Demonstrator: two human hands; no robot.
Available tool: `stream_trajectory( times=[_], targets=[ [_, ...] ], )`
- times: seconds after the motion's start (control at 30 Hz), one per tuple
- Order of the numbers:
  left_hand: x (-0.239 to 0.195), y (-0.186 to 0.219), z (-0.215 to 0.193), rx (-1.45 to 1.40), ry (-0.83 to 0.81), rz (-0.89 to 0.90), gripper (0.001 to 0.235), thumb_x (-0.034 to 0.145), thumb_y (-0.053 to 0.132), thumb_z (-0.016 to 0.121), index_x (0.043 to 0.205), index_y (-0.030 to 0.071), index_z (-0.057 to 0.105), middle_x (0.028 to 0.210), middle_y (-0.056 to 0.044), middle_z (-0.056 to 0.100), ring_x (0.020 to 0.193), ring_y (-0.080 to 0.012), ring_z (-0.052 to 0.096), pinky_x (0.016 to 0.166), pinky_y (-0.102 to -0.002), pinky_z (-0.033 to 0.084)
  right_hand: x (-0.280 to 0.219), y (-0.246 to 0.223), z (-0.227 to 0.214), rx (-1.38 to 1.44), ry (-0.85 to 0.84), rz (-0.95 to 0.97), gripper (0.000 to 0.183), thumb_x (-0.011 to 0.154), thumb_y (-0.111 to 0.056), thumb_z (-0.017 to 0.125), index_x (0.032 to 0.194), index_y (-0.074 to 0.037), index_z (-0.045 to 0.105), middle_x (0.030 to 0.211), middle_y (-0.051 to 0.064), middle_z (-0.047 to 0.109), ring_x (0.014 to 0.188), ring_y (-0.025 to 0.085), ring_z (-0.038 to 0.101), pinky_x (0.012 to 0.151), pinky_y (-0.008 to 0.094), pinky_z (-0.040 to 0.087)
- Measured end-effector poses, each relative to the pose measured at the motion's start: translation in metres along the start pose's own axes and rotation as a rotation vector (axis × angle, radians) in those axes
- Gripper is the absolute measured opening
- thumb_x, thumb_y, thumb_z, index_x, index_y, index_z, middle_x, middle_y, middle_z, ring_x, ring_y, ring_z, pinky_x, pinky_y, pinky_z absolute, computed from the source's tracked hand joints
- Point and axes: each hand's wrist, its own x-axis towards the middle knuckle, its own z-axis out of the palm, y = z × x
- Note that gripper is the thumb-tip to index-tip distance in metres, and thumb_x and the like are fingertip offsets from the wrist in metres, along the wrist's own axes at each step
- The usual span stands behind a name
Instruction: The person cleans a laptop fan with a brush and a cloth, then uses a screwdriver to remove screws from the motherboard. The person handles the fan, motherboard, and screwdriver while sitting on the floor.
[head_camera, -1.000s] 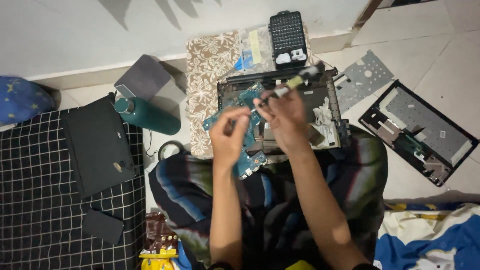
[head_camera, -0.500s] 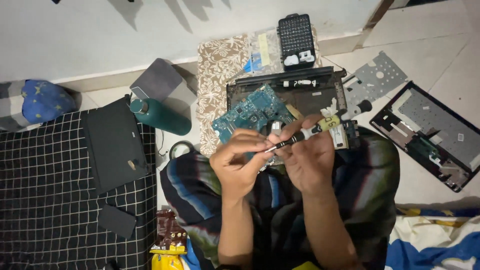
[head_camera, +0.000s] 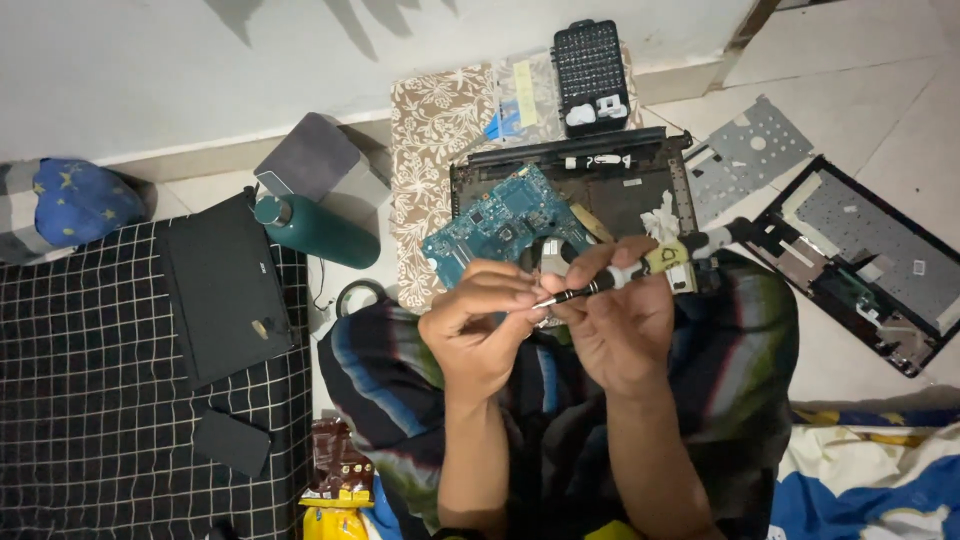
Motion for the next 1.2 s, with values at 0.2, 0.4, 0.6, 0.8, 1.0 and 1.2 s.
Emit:
stream_trajectory(
  times=[0.2, 0.4, 0.6, 0.8, 1.0, 1.2],
  targets=[
    [0.007, 0.008, -0.004, 0.085, -0.037, 0.049, 0.009, 0.083, -0.001, 0.083, 0.083, 0.006, 0.077, 0.085, -0.011, 0.079, 0.081, -0.0277, 0.073, 0.08, -0.039, 0.059, 0.003, 0.005, -0.015, -0.167, -0.002, -0.019, 0.036, 0.095, 0.005, 0.062, 0.119, -0.009, 0.038, 0.102, 0.024, 0.059, 0.104, 0.043, 0.074, 0.098, 0.052, 0.065],
    [0.014, -0.011, -0.035, 0.496, -0.143, -0.068, 0.014, 0.089, 0.001, 0.077, 0.095, 0.013, 0.079, 0.092, -0.006, 0.079, 0.087, -0.0323, 0.072, 0.083, -0.044, 0.053, 0.044, 0.019, -0.007, -0.71, -0.088, -0.029, 0.026, 0.1, 0.001, 0.061, 0.124, 0.007, 0.054, 0.101, 0.024, 0.065, 0.106, 0.036, 0.074, 0.098, 0.048, 0.062],
    [0.015, -0.046, -0.057, 0.7, -0.37, -0.18, 0.003, 0.092, 0.006, 0.075, 0.095, 0.007, 0.076, 0.089, -0.013, 0.077, 0.088, -0.0398, 0.068, 0.079, -0.047, 0.049, 0.065, 0.021, -0.032, -1.087, -0.231, 0.072, 0.035, 0.101, 0.002, 0.063, 0.136, 0.0, 0.067, 0.106, 0.016, 0.075, 0.099, 0.016, 0.067, 0.092, 0.035, 0.055],
    [0.011, -0.107, -0.097, 0.992, -0.583, -0.198, 0.02, 0.102, 0.015, 0.06, 0.101, 0.003, 0.076, 0.095, -0.021, 0.074, 0.094, -0.0439, 0.067, 0.08, -0.054, 0.05, 0.067, 0.036, -0.019, -1.274, -0.18, 0.252, 0.029, 0.104, -0.005, 0.063, 0.131, 0.005, 0.067, 0.111, 0.031, 0.073, 0.108, 0.043, 0.07, 0.091, 0.055, 0.053],
    [0.043, -0.129, -0.072, 0.142, -0.279, -0.247, 0.051, 0.116, 0.044, 0.03, 0.142, 0.005, 0.05, 0.129, -0.018, 0.069, 0.122, -0.0289, 0.069, 0.11, -0.041, 0.059, 0.086, 0.076, -0.086, -1.312, -0.325, 0.503, 0.033, 0.104, -0.02, 0.054, 0.13, -0.005, 0.068, 0.114, 0.009, 0.077, 0.106, 0.02, 0.074, 0.092, 0.035, 0.055],
    [0.034, -0.159, -0.057, -0.019, -0.075, -0.378, 0.038, 0.112, 0.03, 0.039, 0.106, 0.005, 0.068, 0.073, -0.011, 0.063, 0.074, -0.0183, 0.058, 0.075, -0.027, 0.044, 0.076, 0.088, -0.113, -1.234, -0.309, 0.384, 0.027, 0.104, -0.004, 0.064, 0.128, 0.006, 0.068, 0.116, 0.033, 0.071, 0.114, 0.048, 0.066, 0.095, 0.056, 0.054]
  ],
)
